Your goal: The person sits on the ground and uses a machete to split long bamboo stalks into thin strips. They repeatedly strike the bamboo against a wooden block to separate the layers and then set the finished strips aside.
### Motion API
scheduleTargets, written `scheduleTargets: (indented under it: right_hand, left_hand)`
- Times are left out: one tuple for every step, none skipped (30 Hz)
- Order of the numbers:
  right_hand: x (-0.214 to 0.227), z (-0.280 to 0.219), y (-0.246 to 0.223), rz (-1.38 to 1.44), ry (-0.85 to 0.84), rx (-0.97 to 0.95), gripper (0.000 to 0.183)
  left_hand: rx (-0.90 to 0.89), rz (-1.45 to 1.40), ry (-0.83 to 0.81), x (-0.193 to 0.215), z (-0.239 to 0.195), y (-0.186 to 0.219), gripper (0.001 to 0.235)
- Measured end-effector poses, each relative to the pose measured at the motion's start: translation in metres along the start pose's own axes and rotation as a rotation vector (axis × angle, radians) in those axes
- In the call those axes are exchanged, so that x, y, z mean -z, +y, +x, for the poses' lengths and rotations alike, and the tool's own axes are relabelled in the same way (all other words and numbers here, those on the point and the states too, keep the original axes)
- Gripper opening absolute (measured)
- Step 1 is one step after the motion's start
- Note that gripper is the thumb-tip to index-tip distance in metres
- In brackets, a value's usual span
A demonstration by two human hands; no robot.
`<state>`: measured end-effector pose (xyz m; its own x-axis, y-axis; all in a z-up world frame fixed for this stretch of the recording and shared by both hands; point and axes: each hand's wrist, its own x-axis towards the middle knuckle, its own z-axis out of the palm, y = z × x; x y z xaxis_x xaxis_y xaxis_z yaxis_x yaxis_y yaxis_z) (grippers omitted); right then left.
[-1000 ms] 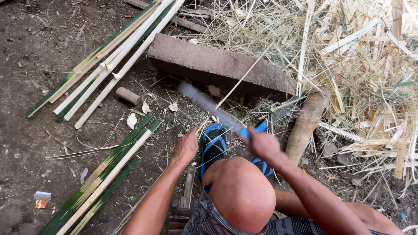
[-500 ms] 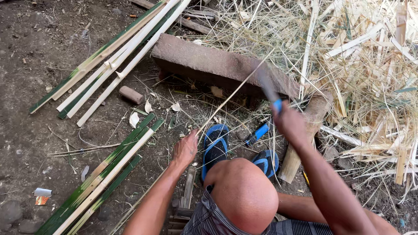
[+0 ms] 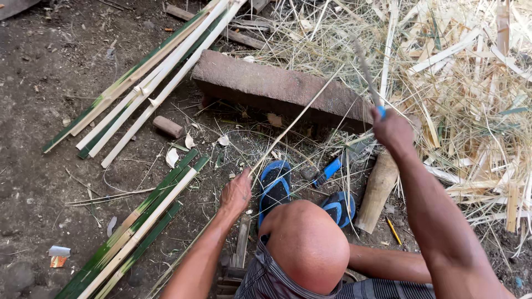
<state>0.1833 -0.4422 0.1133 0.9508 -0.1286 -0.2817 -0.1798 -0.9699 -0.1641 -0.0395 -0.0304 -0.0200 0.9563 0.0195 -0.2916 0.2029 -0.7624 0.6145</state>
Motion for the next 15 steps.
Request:
scheduleTargets:
  right_hand:
    - [0.008,0.002,0.0,0.051,-0.029,-0.054,0.06]
    - [0.013,0.0,-0.003,0.102,-0.058,-0.108,0.062]
    - [0.017,-0.004,-0.006,0.077,-0.073,-0.076,0.06]
    - [0.016,-0.011,-0.011,0.052,-0.088,-0.044,0.058]
    - [0.007,-0.023,-0.017,0.03,-0.113,-0.017,0.057]
    - [-0.003,-0.035,-0.022,-0.017,-0.097,0.04,0.055]
    - [-0.015,-0.044,-0.03,-0.058,-0.078,0.098,0.053]
    - [-0.027,-0.054,-0.036,-0.061,-0.097,0.099,0.049]
    - [-0.036,-0.056,-0.042,-0.066,-0.109,0.106,0.046]
    - [-0.044,-0.057,-0.045,-0.071,-0.12,0.112,0.044]
    - [-0.051,-0.057,-0.047,-0.032,-0.096,0.117,0.041]
    - [-0.058,-0.055,-0.047,0.006,-0.073,0.121,0.039]
    - [-0.063,-0.059,-0.044,0.046,-0.053,0.13,0.037]
    - [-0.068,-0.064,-0.04,0.063,-0.054,0.125,0.037]
    - [-0.07,-0.064,-0.037,0.078,-0.054,0.127,0.037]
  left_hand:
    - [-0.01,0.005,-0.003,0.004,0.003,0.003,0.041]
    - [-0.019,0.01,-0.007,0.008,0.008,0.007,0.042]
    - [-0.016,-0.012,0.007,0.01,0.014,0.015,0.047]
    - [-0.013,-0.034,0.021,0.012,0.023,0.024,0.052]
    - [-0.006,-0.052,0.026,0.015,0.03,0.033,0.057]
    - [-0.056,-0.022,0.057,0.017,0.038,0.045,0.058]
    - [-0.109,0.014,0.092,0.023,0.048,0.056,0.059]
    - [-0.161,0.049,0.126,0.031,0.052,0.067,0.06]
    - [-0.111,0.063,0.045,0.042,0.056,0.077,0.058]
    - [-0.06,0.076,-0.037,0.055,0.058,0.087,0.055]
    - [-0.002,0.086,-0.121,0.065,0.055,0.096,0.053]
    - [0.013,0.11,-0.149,0.076,0.056,0.104,0.05]
    - [0.034,0.135,-0.175,0.086,0.057,0.111,0.047]
    - [0.054,0.159,-0.202,0.094,0.056,0.116,0.044]
    - [0.021,0.17,-0.175,0.099,0.056,0.12,0.045]
